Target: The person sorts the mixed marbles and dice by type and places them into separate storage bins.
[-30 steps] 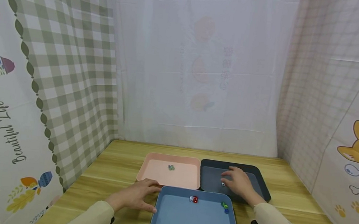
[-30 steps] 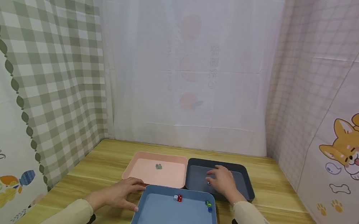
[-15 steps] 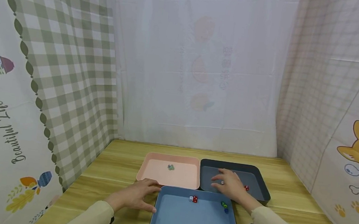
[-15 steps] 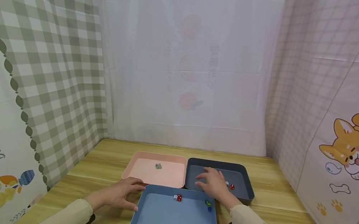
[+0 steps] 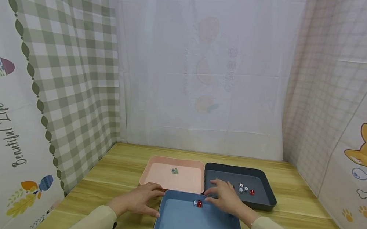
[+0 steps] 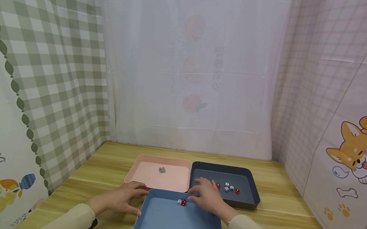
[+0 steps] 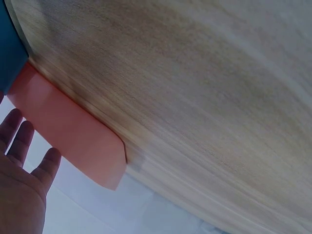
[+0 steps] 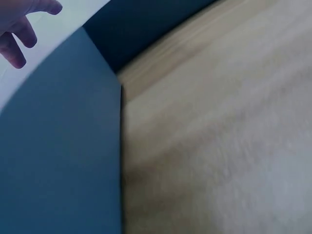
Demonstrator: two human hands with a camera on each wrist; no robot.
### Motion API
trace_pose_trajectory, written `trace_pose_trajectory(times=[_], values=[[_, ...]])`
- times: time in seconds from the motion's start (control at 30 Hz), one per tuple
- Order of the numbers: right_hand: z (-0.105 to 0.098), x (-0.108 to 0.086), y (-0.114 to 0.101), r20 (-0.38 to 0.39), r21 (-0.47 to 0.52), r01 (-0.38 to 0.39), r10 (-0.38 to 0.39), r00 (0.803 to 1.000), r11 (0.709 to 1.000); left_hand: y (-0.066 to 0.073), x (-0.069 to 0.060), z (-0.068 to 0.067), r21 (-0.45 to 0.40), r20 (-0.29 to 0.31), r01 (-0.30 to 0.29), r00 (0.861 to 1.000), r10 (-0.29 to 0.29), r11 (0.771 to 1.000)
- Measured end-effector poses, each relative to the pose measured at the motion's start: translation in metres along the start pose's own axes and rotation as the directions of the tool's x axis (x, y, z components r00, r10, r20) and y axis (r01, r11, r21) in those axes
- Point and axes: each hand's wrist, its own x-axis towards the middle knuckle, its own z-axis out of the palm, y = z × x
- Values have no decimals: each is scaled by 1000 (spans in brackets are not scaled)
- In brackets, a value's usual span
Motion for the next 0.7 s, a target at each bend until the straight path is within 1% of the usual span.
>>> trace_pose_trajectory(times=[0.2,0.3,0.6,0.7], values=[[9,-2,-2,70,5,8,-8,997,1000,-1,1,1,7,-9,-5,1000,5,1000],[13,-3,-1,97,-11,9,-7,995,1000,-2,1,2,7,-12,-6,1000,6,1000],[22,-3,-4,118,-54,12,-5,993,998,0,0,2,6,-13,-4,1000,4,1000],[24,-3,-5,115,-56,9,-3,993,998,0,0,2,8,-20,-14,1000,14,1000]])
